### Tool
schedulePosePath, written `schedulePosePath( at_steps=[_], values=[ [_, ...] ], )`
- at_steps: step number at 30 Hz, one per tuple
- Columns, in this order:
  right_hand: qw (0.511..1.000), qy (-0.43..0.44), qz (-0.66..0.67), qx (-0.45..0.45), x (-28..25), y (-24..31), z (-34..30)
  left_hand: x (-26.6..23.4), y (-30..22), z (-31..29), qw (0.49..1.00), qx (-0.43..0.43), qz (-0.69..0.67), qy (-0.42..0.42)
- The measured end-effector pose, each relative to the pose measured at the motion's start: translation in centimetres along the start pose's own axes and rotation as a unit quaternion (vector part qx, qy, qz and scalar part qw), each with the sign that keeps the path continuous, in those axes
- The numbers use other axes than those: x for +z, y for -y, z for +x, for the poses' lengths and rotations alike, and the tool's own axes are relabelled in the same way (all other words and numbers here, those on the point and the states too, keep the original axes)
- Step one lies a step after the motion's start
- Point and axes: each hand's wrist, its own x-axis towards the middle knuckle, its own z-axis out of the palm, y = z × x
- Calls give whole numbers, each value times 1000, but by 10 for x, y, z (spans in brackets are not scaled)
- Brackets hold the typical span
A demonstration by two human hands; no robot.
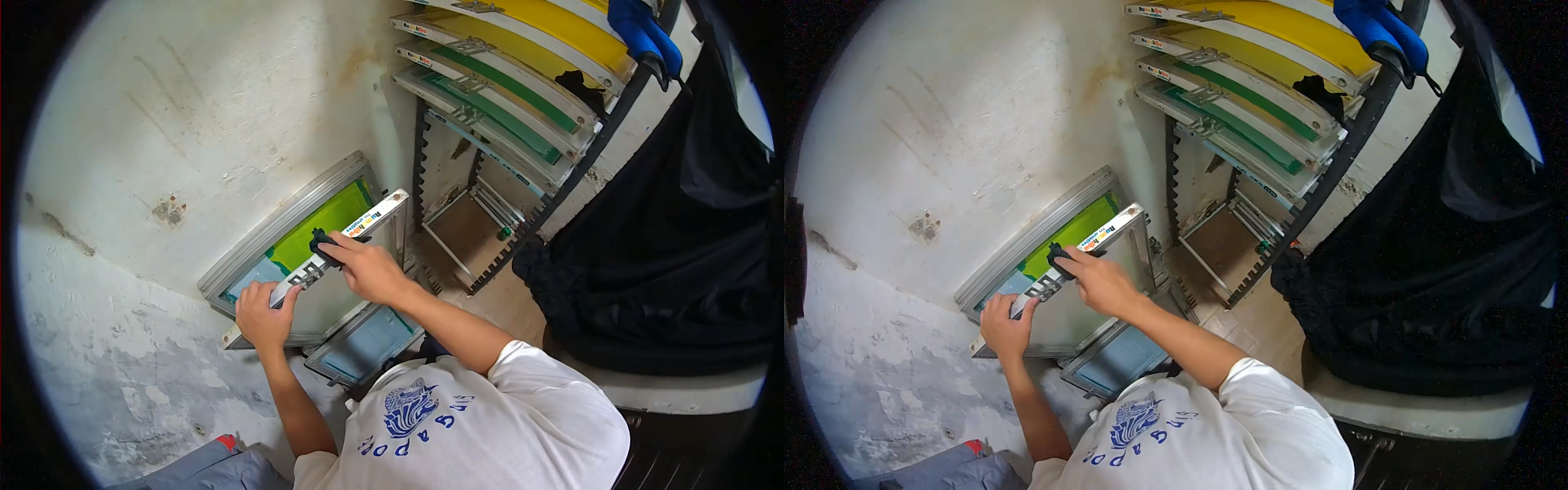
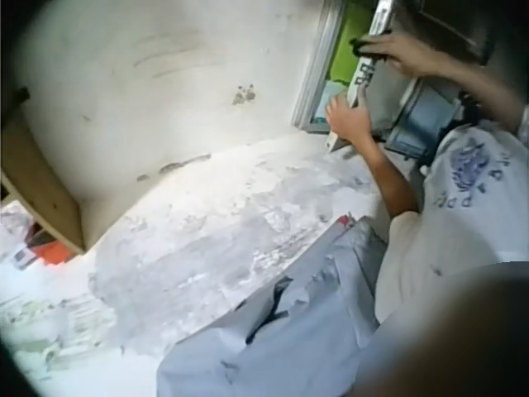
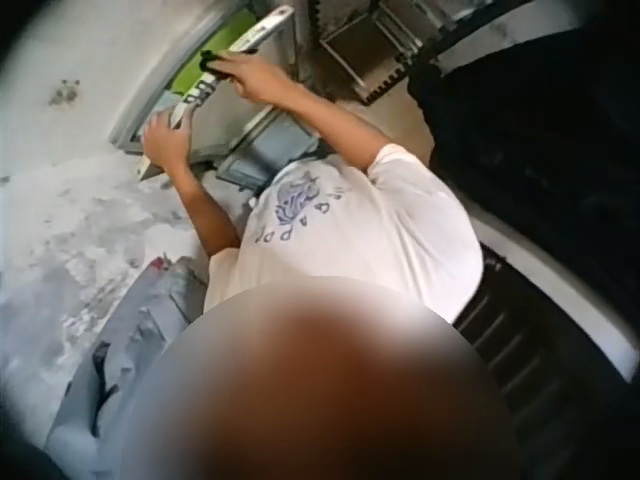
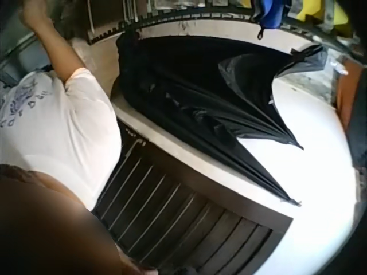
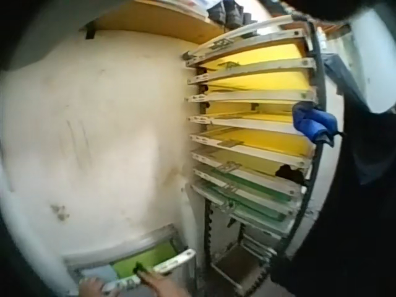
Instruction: Wiping down the aluminum frames of screen printing screens using a black cloth.
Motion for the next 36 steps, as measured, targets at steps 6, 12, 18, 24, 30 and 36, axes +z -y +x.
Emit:
schedulePosePath(
  at_steps=[6, 12, 18, 24, 30, 36],
  values=[
    [998, -69, -7, 14, -76, -58, 17, -16, 8, -8, 999, -30, -36, 3],
    [999, -26, 26, -2, -54, -37, 8, -30, 15, -2, 995, -31, -88, 29],
    [987, 57, 122, -85, -100, -64, 46, -30, 16, -9, 987, -145, -60, 32],
    [995, 41, 15, -88, -124, -75, 62, -34, -7, -5, 980, -191, 20, 45],
    [966, 154, -147, -149, -80, -42, 33, -40, -9, -14, 974, -207, 79, 50],
    [937, 255, -149, -186, -67, -18, 31, -33, -13, -11, 969, -222, 103, 45]
  ],
)
